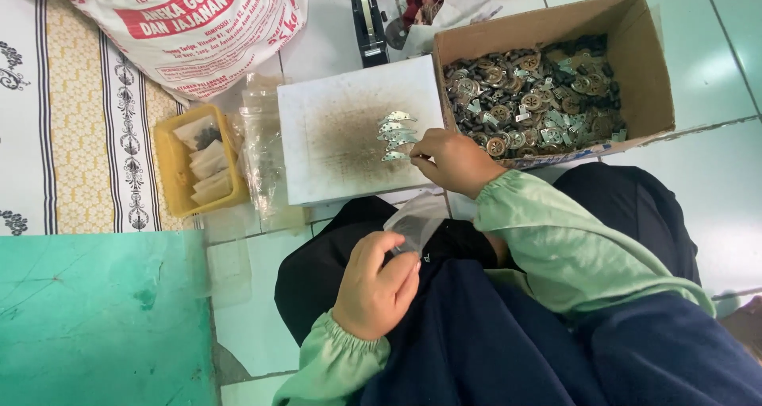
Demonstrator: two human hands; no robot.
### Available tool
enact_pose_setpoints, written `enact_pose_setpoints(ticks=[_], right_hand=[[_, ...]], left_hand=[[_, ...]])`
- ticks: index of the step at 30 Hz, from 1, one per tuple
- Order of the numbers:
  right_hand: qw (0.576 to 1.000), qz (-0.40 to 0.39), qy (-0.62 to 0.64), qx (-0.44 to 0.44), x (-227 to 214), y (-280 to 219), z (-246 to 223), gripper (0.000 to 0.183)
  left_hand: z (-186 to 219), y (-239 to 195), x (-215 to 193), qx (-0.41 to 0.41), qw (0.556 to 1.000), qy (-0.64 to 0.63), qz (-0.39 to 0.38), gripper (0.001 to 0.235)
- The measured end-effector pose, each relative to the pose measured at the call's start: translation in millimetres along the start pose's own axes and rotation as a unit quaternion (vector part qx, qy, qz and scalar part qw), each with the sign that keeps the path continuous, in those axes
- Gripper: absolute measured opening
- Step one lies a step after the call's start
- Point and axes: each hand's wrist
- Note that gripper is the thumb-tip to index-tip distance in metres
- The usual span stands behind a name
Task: The person picks up metal components from a box, places them in a plastic bag, and then seals the bag; they also stack other metal components together.
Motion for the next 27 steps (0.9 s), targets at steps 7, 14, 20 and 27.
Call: enact_pose_setpoints(ticks=[7, 14, 20, 27], right_hand=[[0.968, -0.142, -0.128, 0.164, 45, 7, 3, 0.048], [0.961, -0.071, -0.259, -0.074, 71, -36, 51, 0.012], [0.970, -0.090, -0.198, -0.106, 69, -43, 63, 0.007], [0.991, 0.099, 0.034, -0.085, -37, -45, -27, 0.017]], left_hand=[[1, 0, -4, 0.016, 0.998, -0.020, -0.058, 0.007], [11, -3, 9, 0.004, 0.999, -0.004, -0.045, 0.006], [24, -3, 17, 0.008, 0.998, 0.005, -0.055, 0.008], [26, 4, 17, -0.012, 0.997, 0.035, -0.064, 0.007]])
Point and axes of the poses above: each hand's wrist, its own y-axis towards the middle knuckle, its own x-axis out of the palm, z = x × y, and after that the axes turned 12 degrees about y, right-handed
